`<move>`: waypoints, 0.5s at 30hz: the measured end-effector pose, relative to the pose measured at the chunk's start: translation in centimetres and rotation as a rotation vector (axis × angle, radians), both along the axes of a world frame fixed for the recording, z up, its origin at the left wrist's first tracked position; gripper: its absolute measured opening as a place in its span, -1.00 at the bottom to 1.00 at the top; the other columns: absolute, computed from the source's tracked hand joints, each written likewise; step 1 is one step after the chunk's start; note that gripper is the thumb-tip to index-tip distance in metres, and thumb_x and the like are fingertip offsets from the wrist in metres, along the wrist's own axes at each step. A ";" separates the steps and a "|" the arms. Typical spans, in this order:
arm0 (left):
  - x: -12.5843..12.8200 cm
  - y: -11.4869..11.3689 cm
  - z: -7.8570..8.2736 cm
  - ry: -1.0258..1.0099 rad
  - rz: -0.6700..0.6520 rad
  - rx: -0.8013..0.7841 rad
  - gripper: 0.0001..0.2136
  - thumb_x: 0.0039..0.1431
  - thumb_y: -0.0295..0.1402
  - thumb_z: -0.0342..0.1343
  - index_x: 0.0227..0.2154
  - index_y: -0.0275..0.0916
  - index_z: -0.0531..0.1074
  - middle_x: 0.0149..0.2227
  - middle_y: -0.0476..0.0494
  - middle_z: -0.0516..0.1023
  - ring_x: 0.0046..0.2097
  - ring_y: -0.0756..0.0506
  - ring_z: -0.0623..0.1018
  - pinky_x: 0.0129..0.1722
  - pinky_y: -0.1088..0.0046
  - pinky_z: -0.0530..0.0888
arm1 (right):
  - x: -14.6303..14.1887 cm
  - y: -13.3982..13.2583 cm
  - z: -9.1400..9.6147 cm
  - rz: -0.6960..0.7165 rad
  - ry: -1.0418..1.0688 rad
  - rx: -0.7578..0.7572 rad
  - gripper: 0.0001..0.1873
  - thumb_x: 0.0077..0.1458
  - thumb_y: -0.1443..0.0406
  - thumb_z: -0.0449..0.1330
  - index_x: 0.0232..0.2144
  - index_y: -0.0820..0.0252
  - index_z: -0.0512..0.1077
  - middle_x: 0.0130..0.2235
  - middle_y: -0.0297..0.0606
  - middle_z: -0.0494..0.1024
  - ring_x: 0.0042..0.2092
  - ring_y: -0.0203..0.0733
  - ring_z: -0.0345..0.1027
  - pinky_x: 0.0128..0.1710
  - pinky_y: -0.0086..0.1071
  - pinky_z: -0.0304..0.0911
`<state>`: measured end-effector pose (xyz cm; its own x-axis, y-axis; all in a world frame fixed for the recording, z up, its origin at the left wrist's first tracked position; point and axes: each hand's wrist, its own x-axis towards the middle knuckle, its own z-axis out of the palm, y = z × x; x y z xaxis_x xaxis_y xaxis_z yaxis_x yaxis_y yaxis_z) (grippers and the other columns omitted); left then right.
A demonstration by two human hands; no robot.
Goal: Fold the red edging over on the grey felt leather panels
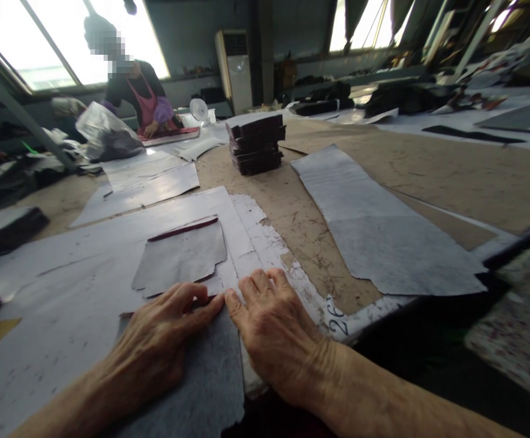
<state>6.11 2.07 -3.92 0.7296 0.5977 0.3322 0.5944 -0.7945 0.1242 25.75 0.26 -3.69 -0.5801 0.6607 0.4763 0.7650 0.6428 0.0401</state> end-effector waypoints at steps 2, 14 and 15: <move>0.0 0.0 -0.1 -0.020 0.011 -0.014 -0.41 -0.15 -0.64 -0.13 0.04 -0.22 0.25 -0.16 -0.22 0.30 -0.22 -0.14 0.37 -0.33 0.23 0.47 | -0.2 -0.2 0.1 -0.006 -0.064 0.025 -0.69 0.06 0.50 -0.05 -0.20 0.35 0.42 -0.35 -0.12 0.40 -0.28 -0.12 0.22 -0.21 -0.16 0.14; -7.8 -0.7 1.6 -0.177 0.283 0.062 -0.62 0.09 -0.53 0.01 -0.01 -0.15 0.29 -0.16 -0.15 0.33 -0.15 -0.12 0.37 -0.20 0.25 0.39 | 1.5 1.1 -1.0 0.103 0.239 -0.044 -0.66 0.10 0.48 -0.07 -0.18 0.22 0.43 -0.32 -0.21 0.43 -0.27 -0.18 0.29 -0.27 -0.28 0.25; -8.4 -0.8 1.4 -0.156 0.292 0.067 -0.61 0.09 -0.53 0.02 0.00 -0.16 0.27 -0.15 -0.16 0.33 -0.14 -0.13 0.37 -0.18 0.22 0.38 | 1.7 1.3 -1.0 0.117 0.271 -0.060 -0.68 0.12 0.46 -0.06 -0.18 0.20 0.43 -0.32 -0.22 0.44 -0.27 -0.21 0.30 -0.28 -0.32 0.26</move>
<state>-2.34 1.25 -2.52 0.4679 0.7473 0.4718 0.7761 -0.6028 0.1850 27.41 1.60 -4.64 -0.5111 0.6285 0.5863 0.6634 0.7222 -0.1959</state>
